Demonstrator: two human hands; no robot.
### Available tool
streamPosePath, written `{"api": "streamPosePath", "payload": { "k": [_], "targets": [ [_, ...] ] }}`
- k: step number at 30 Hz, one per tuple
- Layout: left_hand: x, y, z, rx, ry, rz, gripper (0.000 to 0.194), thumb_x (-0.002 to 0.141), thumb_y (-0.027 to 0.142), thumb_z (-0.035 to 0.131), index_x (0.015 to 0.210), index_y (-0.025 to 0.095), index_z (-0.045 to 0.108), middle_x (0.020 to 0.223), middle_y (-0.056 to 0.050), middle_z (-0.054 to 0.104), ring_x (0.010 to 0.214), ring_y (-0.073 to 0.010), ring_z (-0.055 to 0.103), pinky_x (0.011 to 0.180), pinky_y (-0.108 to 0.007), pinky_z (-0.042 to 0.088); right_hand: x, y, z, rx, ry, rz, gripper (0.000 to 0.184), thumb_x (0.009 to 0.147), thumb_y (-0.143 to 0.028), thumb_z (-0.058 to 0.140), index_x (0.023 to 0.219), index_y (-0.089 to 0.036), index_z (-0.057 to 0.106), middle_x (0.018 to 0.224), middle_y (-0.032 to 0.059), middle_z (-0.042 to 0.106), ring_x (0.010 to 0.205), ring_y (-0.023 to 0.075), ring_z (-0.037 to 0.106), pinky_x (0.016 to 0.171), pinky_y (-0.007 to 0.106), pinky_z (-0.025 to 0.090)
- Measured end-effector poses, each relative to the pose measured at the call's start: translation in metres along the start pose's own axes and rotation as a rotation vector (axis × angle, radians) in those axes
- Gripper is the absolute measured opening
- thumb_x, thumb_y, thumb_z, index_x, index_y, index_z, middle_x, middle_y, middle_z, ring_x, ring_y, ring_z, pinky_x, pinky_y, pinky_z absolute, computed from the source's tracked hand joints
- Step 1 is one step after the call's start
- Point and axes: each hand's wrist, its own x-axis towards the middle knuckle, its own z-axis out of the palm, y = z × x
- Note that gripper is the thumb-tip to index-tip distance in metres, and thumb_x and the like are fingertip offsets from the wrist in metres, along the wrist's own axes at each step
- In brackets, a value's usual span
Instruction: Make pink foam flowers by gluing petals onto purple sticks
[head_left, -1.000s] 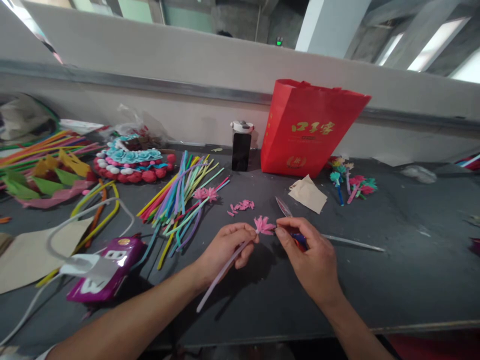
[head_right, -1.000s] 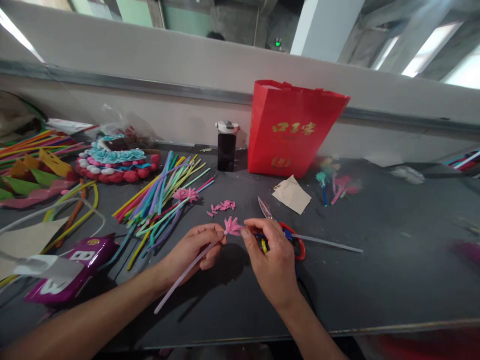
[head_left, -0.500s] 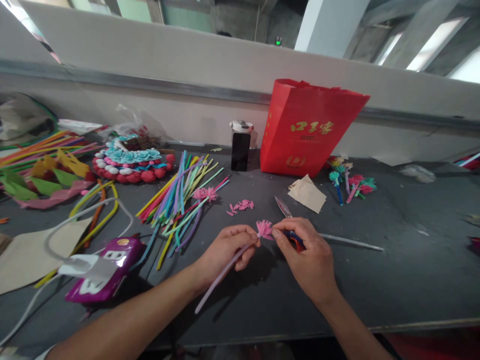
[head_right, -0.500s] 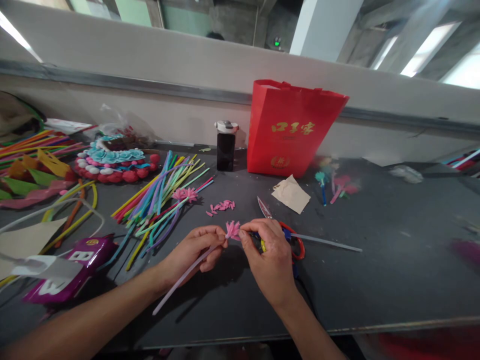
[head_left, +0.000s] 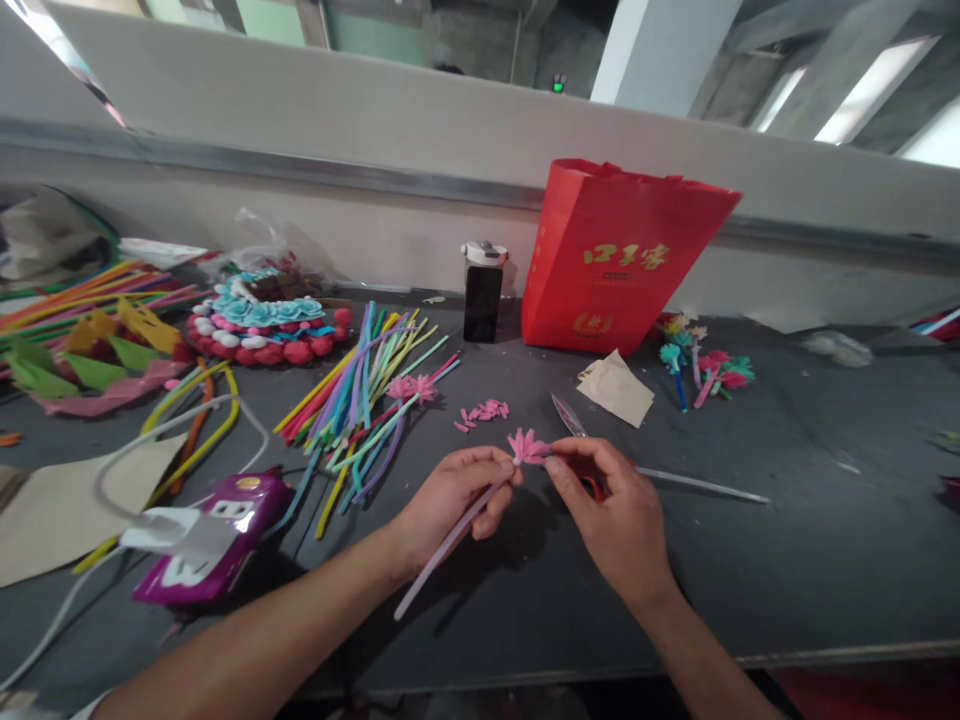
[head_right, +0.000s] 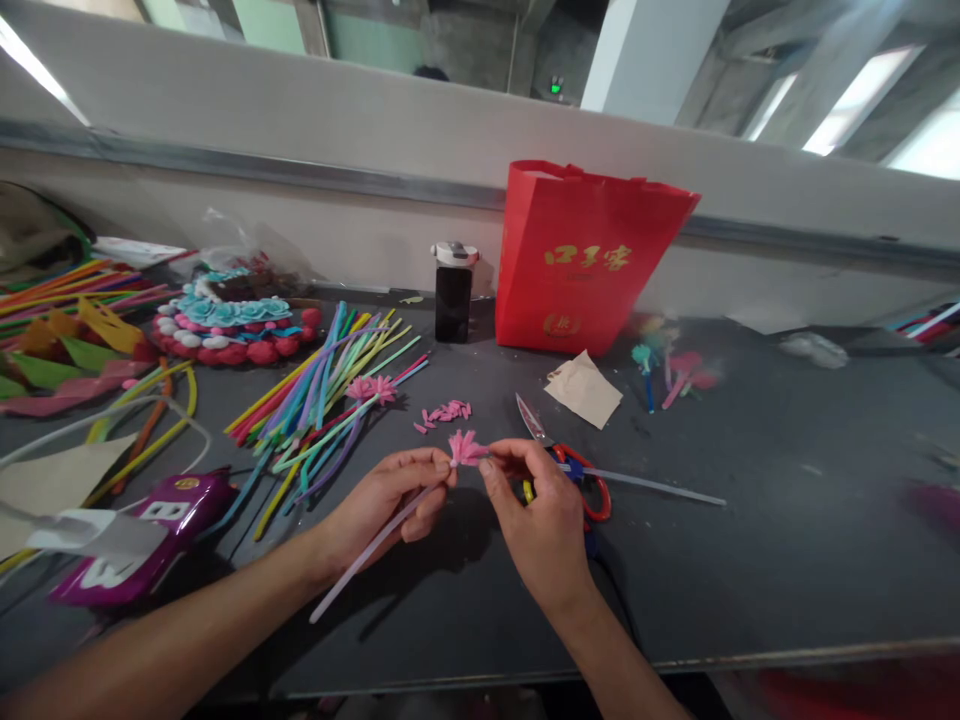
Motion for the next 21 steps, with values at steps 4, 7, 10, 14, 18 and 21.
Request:
{"api": "streamPosePath", "payload": {
  "k": [4, 7, 10, 14, 18, 21],
  "targets": [
    [0.0, -0.0021, -0.0013, 0.029, -0.014, -0.005, 0.012, 0.084, 0.024, 0.06, 0.078, 0.014, 0.062, 0.044, 0.004, 0.049, 0.031, -0.0052, 0.037, 0.036, -0.018, 0.024, -0.0013, 0.002, 0.0008, 0.006, 0.013, 0.019, 0.012, 0.087, -0.032, 0.064, 0.093, -0.022, 0.067, 0.083, 0.0, 0.071, 0.074, 0.0139, 0.066, 0.071, 0.026, 0.052],
    [-0.0006, -0.0032, -0.0009, 0.059, -0.021, 0.0, 0.015, 0.086, 0.028, 0.06, 0.08, 0.014, 0.062, 0.046, 0.004, 0.051, 0.031, -0.0051, 0.038, 0.036, -0.018, 0.023, -0.0027, 0.0024, 0.0017, 0.015, 0.016, 0.028, 0.013, 0.087, -0.032, 0.064, 0.094, -0.022, 0.067, 0.084, 0.0007, 0.071, 0.074, 0.0143, 0.066, 0.071, 0.027, 0.052],
    [-0.001, -0.003, 0.0012, 0.057, -0.018, 0.024, 0.017, 0.086, 0.031, 0.062, 0.082, 0.015, 0.061, 0.049, 0.003, 0.053, 0.031, -0.0049, 0.039, 0.036, -0.019, 0.023, -0.0037, 0.0028, 0.0022, 0.039, 0.038, 0.061, 0.017, 0.086, -0.035, 0.064, 0.097, -0.021, 0.066, 0.084, 0.0015, 0.07, 0.074, 0.0151, 0.066, 0.07, 0.028, 0.053],
    [-0.0008, -0.0019, 0.0033, 0.038, 0.011, 0.038, 0.02, 0.083, 0.034, 0.067, 0.083, 0.015, 0.06, 0.056, 0.003, 0.056, 0.033, -0.0044, 0.038, 0.034, -0.019, 0.022, -0.004, 0.0028, 0.0019, 0.048, 0.079, 0.089, 0.022, 0.085, -0.038, 0.064, 0.1, -0.021, 0.065, 0.084, 0.0025, 0.069, 0.072, 0.0158, 0.065, 0.067, 0.029, 0.053],
    [-0.0008, -0.0009, 0.0022, 0.028, 0.024, 0.031, 0.02, 0.082, 0.034, 0.068, 0.083, 0.015, 0.06, 0.055, 0.003, 0.053, 0.035, -0.0027, 0.031, 0.035, -0.017, 0.016, -0.0038, 0.0011, 0.0026, 0.041, 0.095, 0.061, 0.019, 0.085, -0.036, 0.064, 0.095, -0.021, 0.065, 0.081, 0.0027, 0.069, 0.07, 0.0162, 0.065, 0.065, 0.029, 0.054],
    [-0.0009, -0.0004, 0.0011, 0.017, 0.028, 0.024, 0.02, 0.082, 0.033, 0.068, 0.083, 0.015, 0.06, 0.054, 0.004, 0.05, 0.036, -0.0016, 0.027, 0.036, -0.017, 0.013, -0.0042, 0.0008, 0.0039, 0.052, 0.077, 0.054, 0.017, 0.085, -0.034, 0.064, 0.095, -0.021, 0.065, 0.081, 0.0027, 0.069, 0.071, 0.016, 0.066, 0.066, 0.028, 0.054]
  ]
}}
